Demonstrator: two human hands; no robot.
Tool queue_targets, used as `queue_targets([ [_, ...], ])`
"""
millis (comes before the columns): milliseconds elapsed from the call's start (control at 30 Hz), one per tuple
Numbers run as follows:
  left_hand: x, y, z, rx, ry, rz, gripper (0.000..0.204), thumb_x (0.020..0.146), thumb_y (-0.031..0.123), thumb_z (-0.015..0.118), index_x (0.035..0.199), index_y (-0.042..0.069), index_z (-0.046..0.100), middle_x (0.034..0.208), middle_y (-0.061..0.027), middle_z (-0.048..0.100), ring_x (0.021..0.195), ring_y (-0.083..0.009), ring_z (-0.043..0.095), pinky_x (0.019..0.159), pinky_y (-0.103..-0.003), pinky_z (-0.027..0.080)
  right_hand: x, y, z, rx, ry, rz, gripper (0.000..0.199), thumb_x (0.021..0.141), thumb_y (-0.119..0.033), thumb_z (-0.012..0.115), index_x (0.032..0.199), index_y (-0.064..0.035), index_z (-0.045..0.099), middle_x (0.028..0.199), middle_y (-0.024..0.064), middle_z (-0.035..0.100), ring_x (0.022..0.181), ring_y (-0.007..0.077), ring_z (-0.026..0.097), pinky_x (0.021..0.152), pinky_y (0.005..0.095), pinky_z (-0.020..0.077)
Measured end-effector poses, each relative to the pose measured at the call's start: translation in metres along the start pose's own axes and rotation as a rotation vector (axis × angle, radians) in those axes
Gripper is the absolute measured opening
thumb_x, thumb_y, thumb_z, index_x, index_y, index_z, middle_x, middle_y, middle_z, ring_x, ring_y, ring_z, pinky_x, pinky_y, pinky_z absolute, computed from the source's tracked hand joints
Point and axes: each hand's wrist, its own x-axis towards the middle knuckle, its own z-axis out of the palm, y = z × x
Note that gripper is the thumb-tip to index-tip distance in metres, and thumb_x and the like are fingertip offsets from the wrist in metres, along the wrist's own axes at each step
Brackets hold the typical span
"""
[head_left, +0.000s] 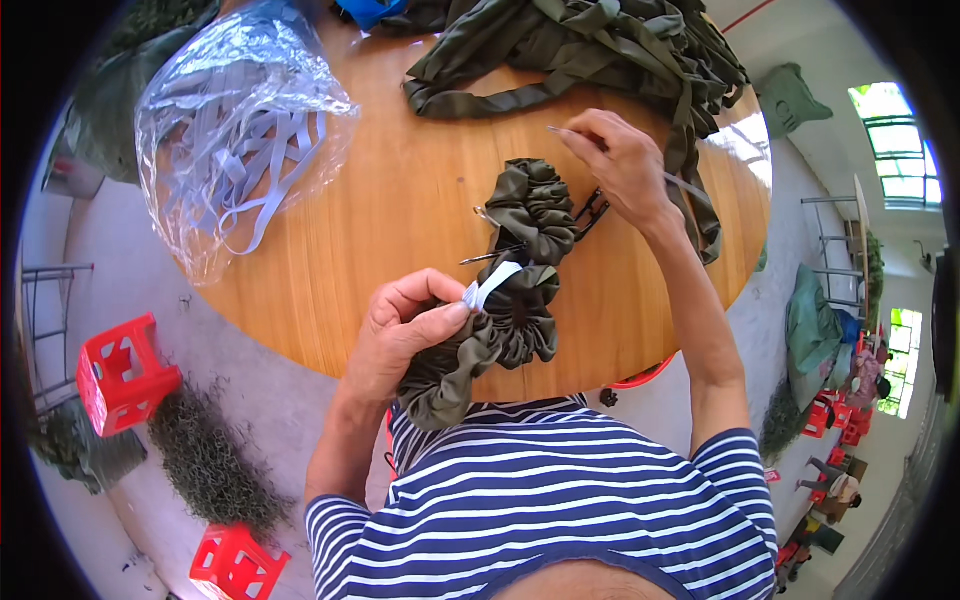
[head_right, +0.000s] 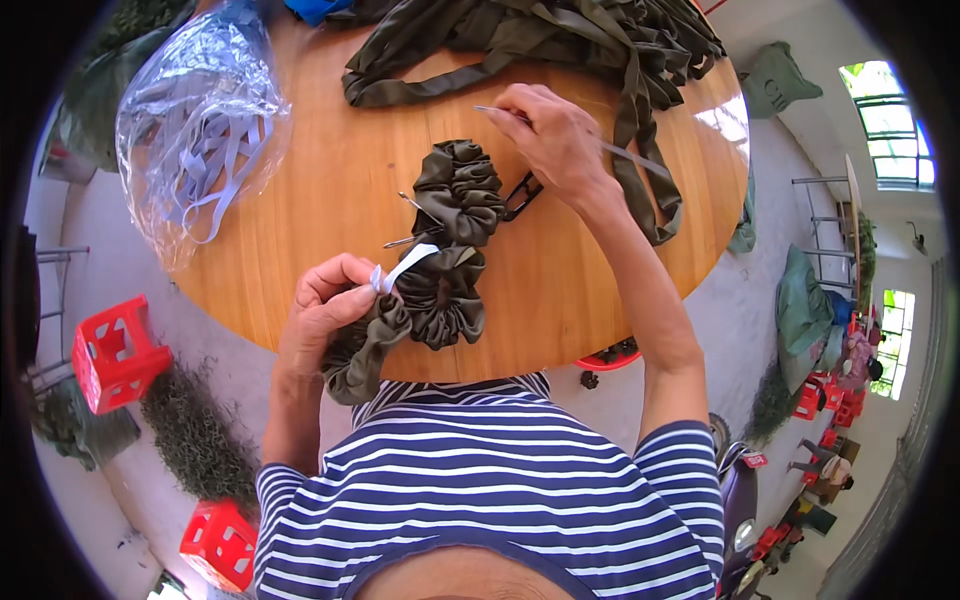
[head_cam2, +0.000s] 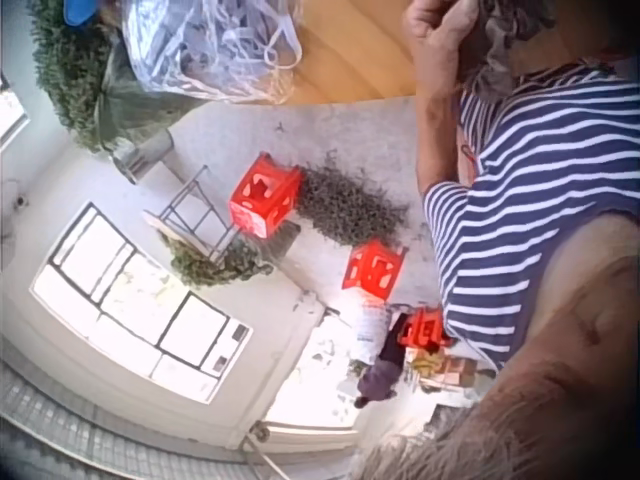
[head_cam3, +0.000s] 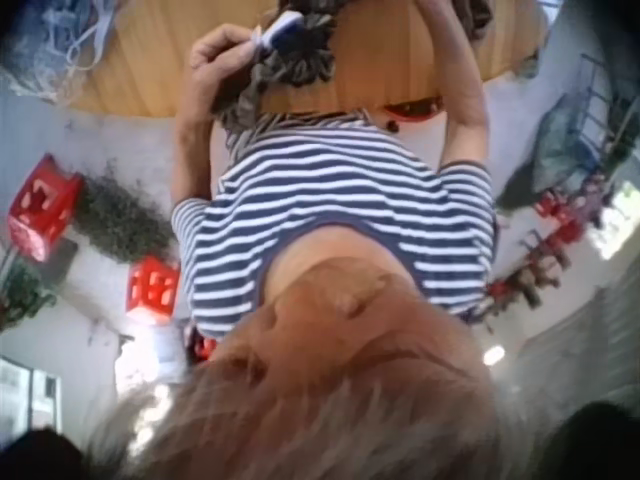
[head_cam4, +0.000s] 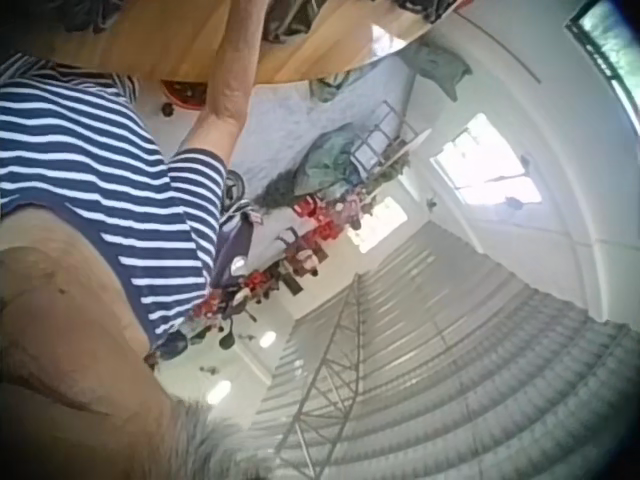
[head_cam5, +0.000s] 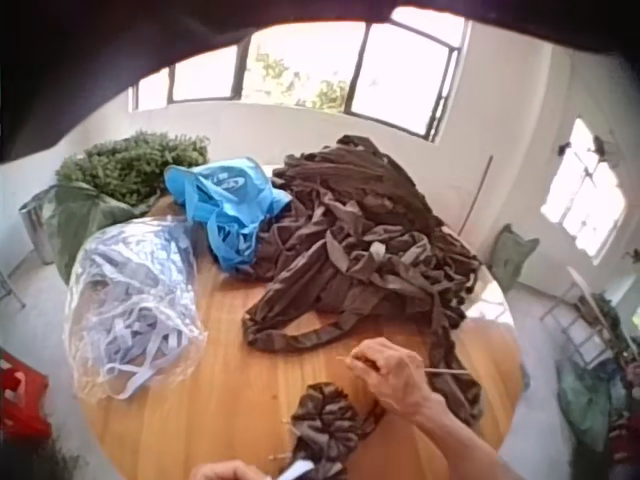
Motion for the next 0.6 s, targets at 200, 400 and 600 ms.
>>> queue_targets([
  [200,-0.004,-0.008,-0.002,-0.147,0.028,-0.086,0.007,0.080,0.006,0.059,0.087,0.002,0.059,0.079,-0.0034,0.062,0.068,-0.0061,0.057,0.062,-0.020,0.047,0.011,0.024,0.010,-0.197,0.190,-0.266,0.017,0.082,-0.021,0.057,0.092,-0.0084,0.064,0.091,0.0045,0.060,0.092,0.0229,0.053,0.078,0.0346,0.0416],
  [400,-0.005,-0.009,0.002,-0.161,0.027,-0.067,0.008,0.080,0.005,0.058,0.087,0.001,0.059,0.082,-0.0057,0.063,0.071,-0.0094,0.059,0.067,-0.023,0.049,-0.061,0.010,-0.026,-0.257,-0.051,-0.317,0.023,0.078,-0.012,0.058,0.101,-0.0090,0.061,0.099,0.0051,0.058,0.096,0.0236,0.051,0.083,0.0353,0.0386],
  [600,-0.012,-0.019,0.008,0.061,0.027,0.138,0.007,0.080,0.002,0.058,0.087,-0.001,0.060,0.086,-0.0053,0.061,0.075,-0.0081,0.055,0.068,-0.021,0.044,-0.109,0.008,-0.036,-0.254,-0.063,-0.190,0.026,0.073,-0.005,0.064,0.098,-0.0048,0.057,0.096,0.0087,0.056,0.089,0.0260,0.052,0.081,0.0346,0.0407],
])
